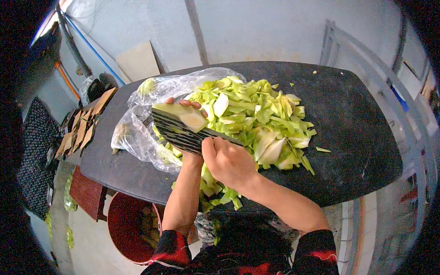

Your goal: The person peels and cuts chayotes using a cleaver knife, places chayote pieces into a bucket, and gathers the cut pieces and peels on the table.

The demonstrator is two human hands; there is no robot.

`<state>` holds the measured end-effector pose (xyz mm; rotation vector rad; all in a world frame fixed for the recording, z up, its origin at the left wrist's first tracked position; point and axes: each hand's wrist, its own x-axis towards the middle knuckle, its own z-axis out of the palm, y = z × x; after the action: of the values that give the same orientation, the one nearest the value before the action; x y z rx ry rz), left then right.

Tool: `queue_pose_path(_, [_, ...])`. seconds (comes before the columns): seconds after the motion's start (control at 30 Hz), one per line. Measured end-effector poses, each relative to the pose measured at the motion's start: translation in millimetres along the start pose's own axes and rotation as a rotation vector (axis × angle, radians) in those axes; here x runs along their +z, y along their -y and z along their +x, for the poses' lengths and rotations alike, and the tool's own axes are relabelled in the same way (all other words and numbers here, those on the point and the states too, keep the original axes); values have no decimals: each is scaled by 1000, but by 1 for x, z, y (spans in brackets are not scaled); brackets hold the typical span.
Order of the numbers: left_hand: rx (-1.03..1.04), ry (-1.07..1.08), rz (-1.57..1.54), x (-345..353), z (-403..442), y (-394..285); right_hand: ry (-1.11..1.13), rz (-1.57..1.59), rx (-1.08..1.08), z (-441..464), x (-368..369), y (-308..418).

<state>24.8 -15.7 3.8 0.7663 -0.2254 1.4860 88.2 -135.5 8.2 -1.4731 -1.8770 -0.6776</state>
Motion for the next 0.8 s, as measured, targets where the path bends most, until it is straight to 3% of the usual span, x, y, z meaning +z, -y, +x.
queue_pose_path(0.07, [-97, -33, -93, 0, 0, -2, 5, 10, 12, 1, -1, -1])
queue_pose_path(0.2, [-87, -15, -63, -6, 2, 2, 34, 78, 71, 0, -1, -1])
queue_pose_path(0.43, [38, 204, 423, -10, 11, 2, 45, 342, 263, 0, -5, -14])
queue_pose_path(0.57, [-67, 152, 509, -13, 14, 0, 123, 635, 419, 9, -16, -30])
queue_pose_path(0.67, [-53, 185, 633, -22, 18, 2, 124, 660, 405, 12, -23, -44])
queue_pose_path(0.8, [-116, 73, 654, -37, 21, 14, 76, 677, 438, 13, -21, -55])
